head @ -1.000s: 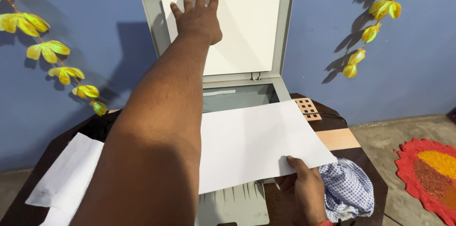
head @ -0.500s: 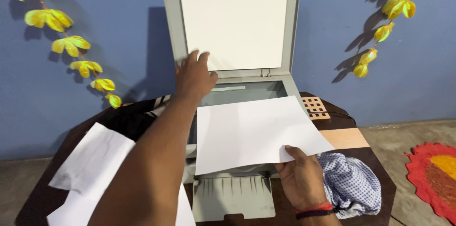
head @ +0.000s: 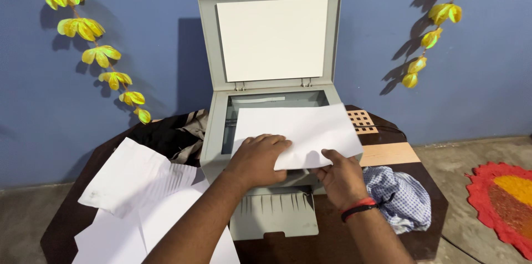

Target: The person cleans the internal components of a Samsung printer with a cloth, then closes the lid and wipes the scanner glass. They handle a stack of white paper and place one sheet on the scanner bed before wiping it again.

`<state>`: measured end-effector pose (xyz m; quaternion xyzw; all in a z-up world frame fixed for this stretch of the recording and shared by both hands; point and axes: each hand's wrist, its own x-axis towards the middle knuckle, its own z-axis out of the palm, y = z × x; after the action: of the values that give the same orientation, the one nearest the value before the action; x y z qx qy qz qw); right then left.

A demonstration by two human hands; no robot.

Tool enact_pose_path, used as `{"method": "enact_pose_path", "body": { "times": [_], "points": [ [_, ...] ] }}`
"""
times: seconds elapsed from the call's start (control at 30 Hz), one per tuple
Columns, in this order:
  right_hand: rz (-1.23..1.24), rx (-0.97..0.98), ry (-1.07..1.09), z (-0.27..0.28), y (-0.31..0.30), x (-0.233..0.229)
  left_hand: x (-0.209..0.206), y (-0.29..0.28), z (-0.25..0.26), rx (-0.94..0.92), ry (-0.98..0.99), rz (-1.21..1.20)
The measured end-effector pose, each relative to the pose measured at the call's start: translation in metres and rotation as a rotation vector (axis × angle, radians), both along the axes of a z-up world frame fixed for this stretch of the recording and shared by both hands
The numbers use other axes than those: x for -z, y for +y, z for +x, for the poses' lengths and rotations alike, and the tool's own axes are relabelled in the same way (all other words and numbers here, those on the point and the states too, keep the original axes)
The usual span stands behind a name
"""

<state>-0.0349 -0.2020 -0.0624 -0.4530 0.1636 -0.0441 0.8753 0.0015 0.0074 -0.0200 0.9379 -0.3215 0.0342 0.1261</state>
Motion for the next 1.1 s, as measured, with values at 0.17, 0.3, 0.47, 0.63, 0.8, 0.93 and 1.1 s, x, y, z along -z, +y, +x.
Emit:
{"method": "enact_pose_path", "body": {
  "times": [0.17, 0.3, 0.47, 0.63, 0.8, 0.93, 1.1],
  "points": [
    [-0.016, 0.082, 0.086, -0.014, -0.016, -0.005, 0.01, 0.007, -0.012, -0.171, -0.005, -0.002],
    [-0.158, 0.156, 0.078, -0.02, -0.028, 0.005, 0.023, 0.034, -0.012, -0.297, -0.078, 0.004],
    [-0.719, 0.406, 0.073, -0.019, -0.066, 0.048, 0.026, 0.075, -0.017, -0.423, -0.394, -0.151],
    [-1.126, 0.404, 0.378, -0.012, -0.113, 0.109, 0.005, 0.086, -0.022, -0.801, -0.068, -0.429],
    [-1.435, 0.044, 0.639, 0.0, -0.151, 0.189, 0.002, 0.09, -0.005, -0.952, 0.432, -1.242],
    [-1.369, -0.169, 0.69, 0.007, -0.167, 0.242, 0.028, 0.102, 0.008, -0.954, 0.624, -1.61],
    [-1.147, 0.211, 0.463, -0.007, -0.149, 0.227, 0.061, 0.12, 0.014, -1.02, 0.68, -1.741]
  ]
}}
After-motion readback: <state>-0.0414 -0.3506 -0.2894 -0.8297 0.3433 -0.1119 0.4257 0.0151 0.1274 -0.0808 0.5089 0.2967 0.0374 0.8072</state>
